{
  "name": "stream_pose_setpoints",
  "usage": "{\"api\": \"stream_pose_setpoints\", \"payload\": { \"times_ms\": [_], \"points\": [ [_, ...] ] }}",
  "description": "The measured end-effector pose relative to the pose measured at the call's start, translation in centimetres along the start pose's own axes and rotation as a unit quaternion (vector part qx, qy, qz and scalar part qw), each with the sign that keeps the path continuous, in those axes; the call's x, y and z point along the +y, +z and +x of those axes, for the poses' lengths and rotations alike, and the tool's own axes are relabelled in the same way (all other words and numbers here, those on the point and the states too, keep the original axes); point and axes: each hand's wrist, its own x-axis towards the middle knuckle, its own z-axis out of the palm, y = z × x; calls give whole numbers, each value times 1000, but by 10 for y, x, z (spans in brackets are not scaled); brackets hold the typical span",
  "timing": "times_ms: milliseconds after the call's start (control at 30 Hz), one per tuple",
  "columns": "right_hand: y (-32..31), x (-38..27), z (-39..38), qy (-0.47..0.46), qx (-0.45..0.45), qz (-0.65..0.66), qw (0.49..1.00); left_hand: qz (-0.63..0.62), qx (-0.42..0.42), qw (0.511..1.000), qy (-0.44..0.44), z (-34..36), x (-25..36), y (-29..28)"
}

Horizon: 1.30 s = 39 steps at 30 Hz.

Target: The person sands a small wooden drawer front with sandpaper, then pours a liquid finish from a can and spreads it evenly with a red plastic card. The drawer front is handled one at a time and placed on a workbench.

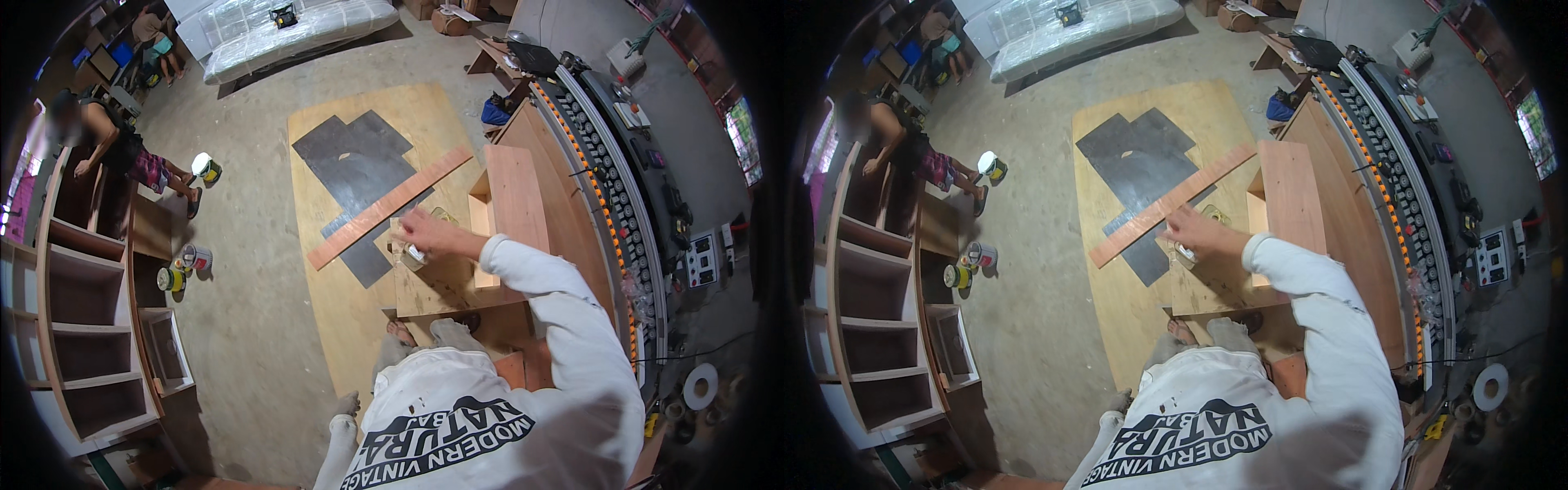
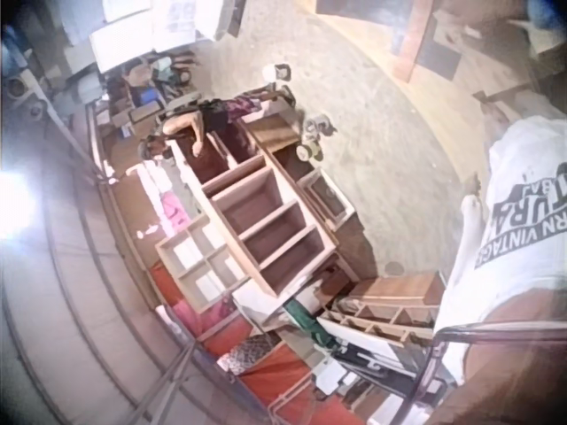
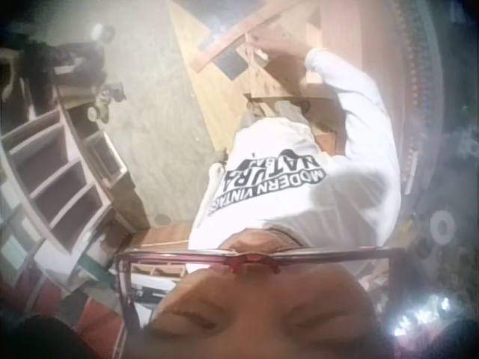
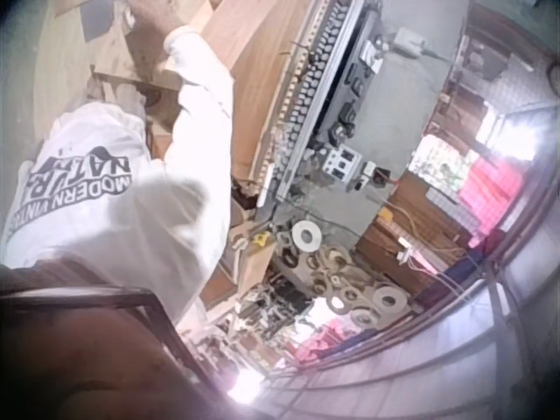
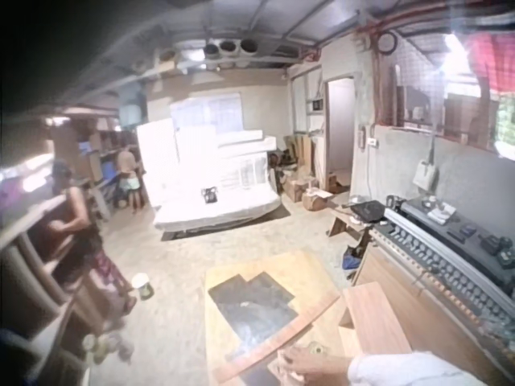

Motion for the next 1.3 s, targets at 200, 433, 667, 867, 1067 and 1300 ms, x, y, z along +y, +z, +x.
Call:
{"api": "stream_pose_setpoints", "payload": {
  "times_ms": [200,433,667,867,1067,1300],
  "points": [
    [-137,39,-56,426,346,231,803,201,14,970,133,37,67,-1],
    [-119,-87,-255,443,568,602,344,92,47,891,441,1,334,35],
    [-18,-350,-419,561,709,417,86,49,134,833,534,-13,463,128],
    [11,-624,-438,699,633,285,171,-232,-45,857,459,13,472,145],
    [15,-678,-426,712,645,268,67,-363,32,781,507,55,470,166],
    [10,-570,-428,714,633,296,41,-46,216,793,567,19,470,112]
  ]
}}
